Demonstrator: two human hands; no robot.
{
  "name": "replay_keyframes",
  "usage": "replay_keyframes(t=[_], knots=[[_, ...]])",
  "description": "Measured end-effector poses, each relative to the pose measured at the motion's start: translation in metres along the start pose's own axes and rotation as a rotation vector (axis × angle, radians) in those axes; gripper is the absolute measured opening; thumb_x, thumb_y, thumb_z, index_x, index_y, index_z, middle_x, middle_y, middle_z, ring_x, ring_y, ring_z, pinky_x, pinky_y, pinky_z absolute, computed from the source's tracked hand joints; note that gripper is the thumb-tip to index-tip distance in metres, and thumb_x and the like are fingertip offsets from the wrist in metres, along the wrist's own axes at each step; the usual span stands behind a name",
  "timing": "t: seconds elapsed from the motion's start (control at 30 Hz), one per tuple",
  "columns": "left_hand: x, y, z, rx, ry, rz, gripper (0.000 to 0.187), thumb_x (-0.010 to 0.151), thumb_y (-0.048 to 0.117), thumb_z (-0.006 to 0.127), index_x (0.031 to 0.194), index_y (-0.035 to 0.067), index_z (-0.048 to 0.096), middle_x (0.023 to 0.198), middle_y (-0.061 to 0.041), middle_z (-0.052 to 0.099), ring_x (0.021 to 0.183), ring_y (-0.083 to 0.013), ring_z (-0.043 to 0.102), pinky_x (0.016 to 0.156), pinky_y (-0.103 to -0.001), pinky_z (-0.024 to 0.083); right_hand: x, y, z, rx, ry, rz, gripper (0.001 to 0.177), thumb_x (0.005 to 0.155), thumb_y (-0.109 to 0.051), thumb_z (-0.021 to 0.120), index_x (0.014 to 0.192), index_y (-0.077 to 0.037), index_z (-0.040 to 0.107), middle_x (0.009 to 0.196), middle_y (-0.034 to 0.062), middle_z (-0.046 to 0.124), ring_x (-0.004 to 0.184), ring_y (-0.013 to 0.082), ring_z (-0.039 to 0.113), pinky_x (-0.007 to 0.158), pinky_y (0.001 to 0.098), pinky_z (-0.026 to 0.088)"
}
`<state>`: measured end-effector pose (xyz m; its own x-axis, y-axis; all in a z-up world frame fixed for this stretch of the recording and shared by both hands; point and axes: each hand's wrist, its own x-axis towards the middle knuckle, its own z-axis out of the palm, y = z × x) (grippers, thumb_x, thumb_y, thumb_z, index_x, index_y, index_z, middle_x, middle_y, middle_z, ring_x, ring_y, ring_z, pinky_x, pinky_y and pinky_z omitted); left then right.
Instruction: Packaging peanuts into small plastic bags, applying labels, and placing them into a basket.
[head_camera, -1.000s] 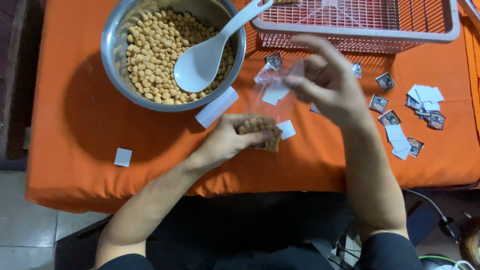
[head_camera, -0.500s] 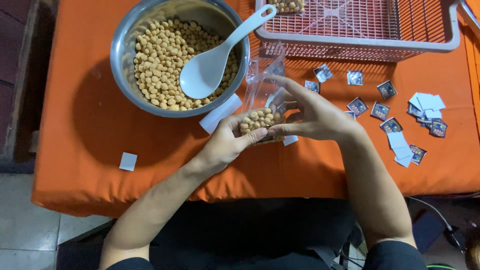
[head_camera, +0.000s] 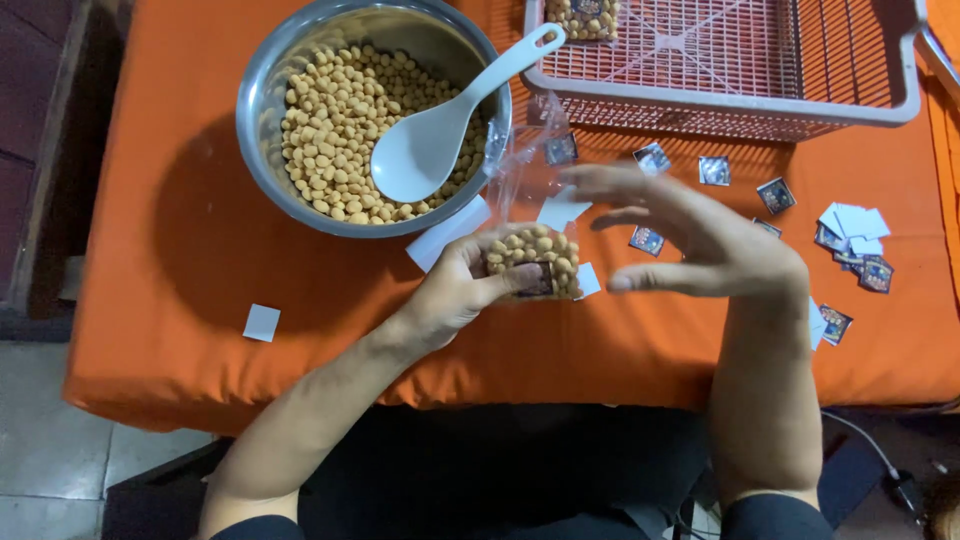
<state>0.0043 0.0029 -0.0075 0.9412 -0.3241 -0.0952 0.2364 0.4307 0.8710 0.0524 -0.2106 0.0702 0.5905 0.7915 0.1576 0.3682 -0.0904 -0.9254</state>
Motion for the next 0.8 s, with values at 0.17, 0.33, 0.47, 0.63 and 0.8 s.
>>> replay_keyframes(t=[0.17, 0.33, 0.47, 0.63, 0.8], knots=[[-0.006, 0.006, 0.003, 0.068, -0.059, -0.051, 0.044, 0.077, 0.000, 0.068, 0.120, 0.000, 0.055, 0.106, -0.018, 0.065, 0.094, -0.0189, 0.062, 0.081, -0.034, 0.056, 0.017, 0.006, 0.015, -0.107, -0.151, -0.178, 0.047, 0.080, -0.011, 0.064, 0.124, -0.002, 0.051, 0.141, 0.0238, 0.035, 0.130, 0.0406, 0.035, 0.101, 0.0518, 0.030], [-0.009, -0.002, 0.002, 0.137, -0.117, -0.059, 0.044, 0.076, 0.003, 0.071, 0.119, 0.004, 0.058, 0.102, -0.010, 0.067, 0.091, -0.0127, 0.063, 0.075, -0.024, 0.056, 0.021, 0.013, 0.027, 0.045, 0.052, -0.064, 0.070, 0.075, -0.014, 0.071, 0.136, -0.005, 0.038, 0.126, 0.0179, 0.054, 0.109, 0.0292, 0.057, 0.091, 0.0432, 0.046], [-0.007, 0.000, 0.006, 0.180, -0.107, 0.028, 0.043, 0.076, 0.001, 0.071, 0.117, 0.005, 0.059, 0.098, -0.010, 0.068, 0.089, -0.0126, 0.063, 0.079, -0.027, 0.056, 0.017, 0.018, 0.021, -0.029, 0.034, -0.008, 0.093, 0.063, -0.019, 0.080, 0.140, -0.006, 0.029, 0.127, 0.0218, 0.051, 0.110, 0.0404, 0.052, 0.086, 0.0525, 0.044], [-0.002, -0.004, -0.006, 0.246, -0.049, 0.128, 0.043, 0.076, 0.003, 0.073, 0.116, 0.005, 0.060, 0.097, -0.009, 0.067, 0.090, -0.0134, 0.063, 0.079, -0.027, 0.056, 0.016, 0.023, 0.024, -0.092, -0.090, 0.035, 0.098, 0.056, -0.027, 0.084, 0.137, -0.005, 0.035, 0.128, 0.0246, 0.050, 0.112, 0.0457, 0.050, 0.089, 0.0575, 0.040], [-0.006, 0.010, -0.005, 0.182, -0.064, 0.223, 0.042, 0.079, -0.005, 0.066, 0.119, 0.002, 0.056, 0.099, -0.017, 0.066, 0.089, -0.0200, 0.065, 0.078, -0.034, 0.058, 0.023, 0.023, 0.036, -0.147, 0.096, 0.051, 0.065, 0.063, -0.013, 0.081, 0.121, -0.002, 0.054, 0.104, 0.0183, 0.064, 0.099, 0.0361, 0.061, 0.082, 0.0480, 0.050]])
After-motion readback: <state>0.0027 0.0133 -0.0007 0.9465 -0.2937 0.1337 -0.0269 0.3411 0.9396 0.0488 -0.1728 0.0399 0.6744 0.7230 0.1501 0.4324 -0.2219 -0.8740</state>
